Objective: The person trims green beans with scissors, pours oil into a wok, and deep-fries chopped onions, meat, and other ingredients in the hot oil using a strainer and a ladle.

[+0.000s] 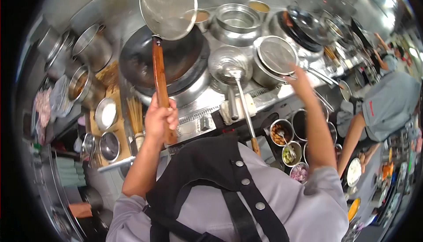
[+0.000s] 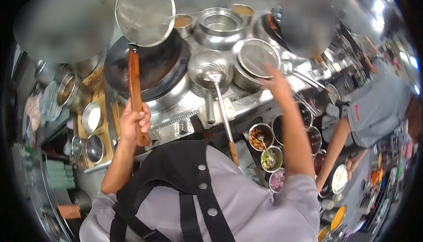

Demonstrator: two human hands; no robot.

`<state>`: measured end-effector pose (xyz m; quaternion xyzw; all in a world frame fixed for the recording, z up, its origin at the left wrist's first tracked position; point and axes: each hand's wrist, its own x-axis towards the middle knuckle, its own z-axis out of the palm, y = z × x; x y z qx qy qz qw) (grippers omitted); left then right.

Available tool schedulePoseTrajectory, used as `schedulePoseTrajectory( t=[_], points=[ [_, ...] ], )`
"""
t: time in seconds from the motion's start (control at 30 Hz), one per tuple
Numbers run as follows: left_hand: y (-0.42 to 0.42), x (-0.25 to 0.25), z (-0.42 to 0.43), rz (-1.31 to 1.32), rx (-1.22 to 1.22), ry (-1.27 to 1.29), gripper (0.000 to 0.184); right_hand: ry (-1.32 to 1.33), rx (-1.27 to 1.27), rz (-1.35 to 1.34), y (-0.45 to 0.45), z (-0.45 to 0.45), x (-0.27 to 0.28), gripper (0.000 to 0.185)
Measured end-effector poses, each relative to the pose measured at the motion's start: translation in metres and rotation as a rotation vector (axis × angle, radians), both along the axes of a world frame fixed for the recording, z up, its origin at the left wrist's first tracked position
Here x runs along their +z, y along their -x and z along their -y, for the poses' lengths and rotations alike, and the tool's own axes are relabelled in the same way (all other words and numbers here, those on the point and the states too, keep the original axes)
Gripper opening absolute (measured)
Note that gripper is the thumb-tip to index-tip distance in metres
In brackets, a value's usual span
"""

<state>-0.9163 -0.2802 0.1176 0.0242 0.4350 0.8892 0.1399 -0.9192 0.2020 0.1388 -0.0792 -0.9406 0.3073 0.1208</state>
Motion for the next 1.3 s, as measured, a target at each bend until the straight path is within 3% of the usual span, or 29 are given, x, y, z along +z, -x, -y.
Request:
schedulePoseTrajectory(
  t=[0.03, 0.07, 0.1, 0.13, 0.2, 0.23, 0.27, 0.33, 0.37, 0.43, 0.57, 0.6, 0.63, 0.67, 0.73, 0.77, 0.8, 0.83, 0.87, 0.9, 0.93, 0.97, 1.0, 1.07, 1.13, 1.17, 1.23, 1.27, 1.3],
  points=[
    [0.003, -0.003, 0.023, 0.026, -0.020, -0.054, 0.048, -0.534, -0.158, -0.060, -0.008, -0.090, -0.055, 0.071],
    [0.004, -0.004, 0.037, 0.031, 0.031, -0.055, 0.048, -0.685, -0.347, 0.231, -0.033, -0.126, -0.057, 0.078],
    [0.008, -0.005, 0.050, 0.100, -0.003, -0.161, 0.045, -0.612, -0.320, 0.413, -0.056, -0.163, -0.068, 0.083],
    [0.013, -0.006, 0.062, 0.163, -0.042, -0.270, 0.042, -0.574, -0.372, 0.351, -0.077, -0.197, -0.100, 0.080],
    [0.025, -0.017, 0.085, 0.215, -0.057, -0.392, 0.033, -0.582, -0.230, 0.394, -0.091, -0.213, -0.107, 0.060],
    [0.033, -0.027, 0.096, 0.354, -0.165, -0.579, 0.030, -0.387, -0.230, 0.551, -0.086, -0.207, -0.101, 0.042],
    [0.038, -0.037, 0.105, 0.491, -0.284, -0.765, 0.027, -0.388, -0.223, 0.550, -0.084, -0.200, -0.097, 0.042],
    [0.039, -0.045, 0.115, 0.455, -0.319, -0.821, 0.036, 0.771, -0.127, 0.514, -0.092, -0.165, -0.091, 0.034],
    [0.034, -0.044, 0.117, 0.411, -0.302, -0.855, 0.048, 1.054, -0.109, 0.287, -0.095, -0.112, -0.084, 0.020],
    [0.030, -0.054, 0.122, 0.328, -0.322, -0.912, 0.066, 1.180, -0.089, 0.133, -0.088, -0.073, -0.098, 0.030],
    [0.024, -0.064, 0.129, 0.281, -0.379, -0.838, 0.058, 0.565, -0.141, 0.001, -0.037, 0.014, -0.053, 0.056],
    [0.022, -0.066, 0.131, 0.267, -0.323, -0.791, 0.059, 0.266, -0.110, -0.086, -0.010, 0.008, -0.060, 0.055],
    [0.019, -0.069, 0.134, 0.252, -0.264, -0.744, 0.061, -0.404, -0.030, -0.378, 0.013, 0.007, -0.063, 0.052],
    [0.016, -0.072, 0.137, 0.249, -0.264, -0.745, 0.061, -0.461, -0.074, -0.331, 0.031, 0.014, -0.058, 0.049],
    [0.009, -0.079, 0.145, 0.139, -0.115, -0.594, 0.062, -0.519, -0.113, -0.290, 0.068, 0.015, -0.052, 0.046],
    [0.003, -0.080, 0.150, 0.135, -0.112, -0.598, 0.062, -0.512, -0.063, -0.081, 0.090, -0.003, -0.057, 0.044],
    [-0.005, -0.080, 0.157, 0.130, 0.027, -0.401, 0.055, -0.504, -0.009, 0.128, 0.102, -0.009, -0.059, 0.042],
    [-0.011, -0.081, 0.164, 0.127, 0.170, -0.203, 0.048, -0.522, -0.053, 0.134, 0.081, 0.029, -0.010, 0.043],
    [-0.016, -0.083, 0.169, 0.129, 0.196, -0.213, 0.048, -0.434, -0.081, 0.022, 0.074, 0.035, 0.002, 0.047],
    [-0.021, -0.085, 0.173, 0.130, 0.400, -0.046, 0.042, -0.443, -0.110, 0.016, 0.067, 0.054, 0.012, 0.050],
    [-0.033, -0.089, 0.184, 0.149, 0.618, 0.134, 0.037, -0.355, -0.022, -0.163, 0.069, 0.056, -0.006, 0.051],
    [-0.040, -0.099, 0.205, 0.169, 0.679, 0.223, 0.028, -0.067, 0.072, -0.206, 0.063, 0.082, -0.010, 0.049],
    [-0.045, -0.122, 0.229, 0.107, 0.747, 0.335, 0.028, 0.401, 0.016, 0.021, 0.050, 0.120, -0.001, 0.051],
    [-0.050, -0.148, 0.272, 0.048, 0.931, 0.882, 0.034, 1.074, 0.123, 0.083, 0.028, 0.204, 0.018, 0.052],
    [-0.051, -0.156, 0.304, -0.056, 1.059, 1.301, 0.044, 1.425, 0.263, 0.169, 0.024, 0.252, 0.020, 0.042],
    [-0.052, -0.159, 0.314, -0.057, 1.055, 1.304, 0.044, 1.598, 0.356, 0.256, 0.025, 0.271, 0.016, 0.039],
    [-0.044, -0.166, 0.331, -0.013, 1.061, 1.819, 0.055, 1.840, 0.523, 0.401, 0.038, 0.312, 0.000, 0.034],
    [-0.039, -0.164, 0.332, 0.183, 0.956, 1.745, 0.070, 1.908, 0.598, 0.464, 0.045, 0.337, -0.008, 0.032],
    [-0.033, -0.176, 0.339, 0.208, 0.918, 1.749, 0.080, 1.768, 0.424, 0.433, 0.033, 0.379, 0.013, 0.032]
  ],
)
